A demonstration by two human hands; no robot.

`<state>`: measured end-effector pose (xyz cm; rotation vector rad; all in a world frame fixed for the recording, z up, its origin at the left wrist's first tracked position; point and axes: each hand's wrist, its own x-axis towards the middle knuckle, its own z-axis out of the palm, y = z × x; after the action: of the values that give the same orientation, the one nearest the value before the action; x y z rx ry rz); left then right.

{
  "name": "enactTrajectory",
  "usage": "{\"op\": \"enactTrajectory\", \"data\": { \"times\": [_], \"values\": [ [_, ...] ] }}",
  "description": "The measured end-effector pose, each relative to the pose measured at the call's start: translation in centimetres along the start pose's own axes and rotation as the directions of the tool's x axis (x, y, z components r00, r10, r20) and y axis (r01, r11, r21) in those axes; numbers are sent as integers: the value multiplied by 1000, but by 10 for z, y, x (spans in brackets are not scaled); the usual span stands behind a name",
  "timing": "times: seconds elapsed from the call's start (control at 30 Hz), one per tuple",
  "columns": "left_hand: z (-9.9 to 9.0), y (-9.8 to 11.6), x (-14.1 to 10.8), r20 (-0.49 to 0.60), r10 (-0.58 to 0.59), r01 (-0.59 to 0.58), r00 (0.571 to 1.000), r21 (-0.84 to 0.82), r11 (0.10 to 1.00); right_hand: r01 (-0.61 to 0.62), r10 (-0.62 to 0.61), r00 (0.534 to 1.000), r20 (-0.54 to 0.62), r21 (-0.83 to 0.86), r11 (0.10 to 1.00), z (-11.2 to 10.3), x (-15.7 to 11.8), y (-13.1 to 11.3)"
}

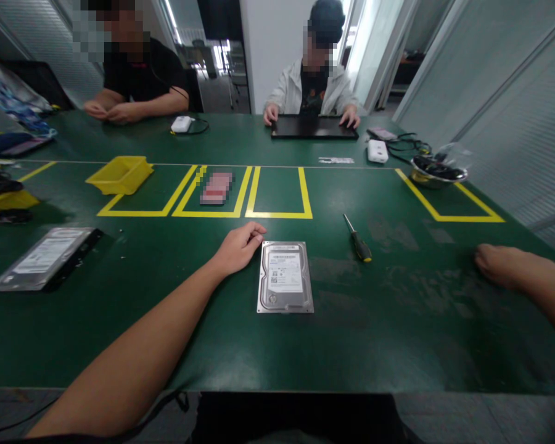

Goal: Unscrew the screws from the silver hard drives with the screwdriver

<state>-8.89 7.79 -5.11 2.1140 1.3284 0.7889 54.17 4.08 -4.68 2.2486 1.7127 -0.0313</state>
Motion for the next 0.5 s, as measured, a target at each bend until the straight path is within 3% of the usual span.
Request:
{"op": "enactTrajectory", "data": {
  "times": [0.2,0.4,0.5],
  "values": [
    [-1,1,-1,6,-6,6,1000,5,1000,4,9,988,157,-81,997,-6,2,-1],
    [-1,1,0,0,0,0,1000,6,1000,-22,40,985,166,-108,994,-13,1,-4],
    [-1,1,0,1,-4,4,1000,4,1000,-51,67,988,140,-119,992,-27,-4,-11]
  ]
}}
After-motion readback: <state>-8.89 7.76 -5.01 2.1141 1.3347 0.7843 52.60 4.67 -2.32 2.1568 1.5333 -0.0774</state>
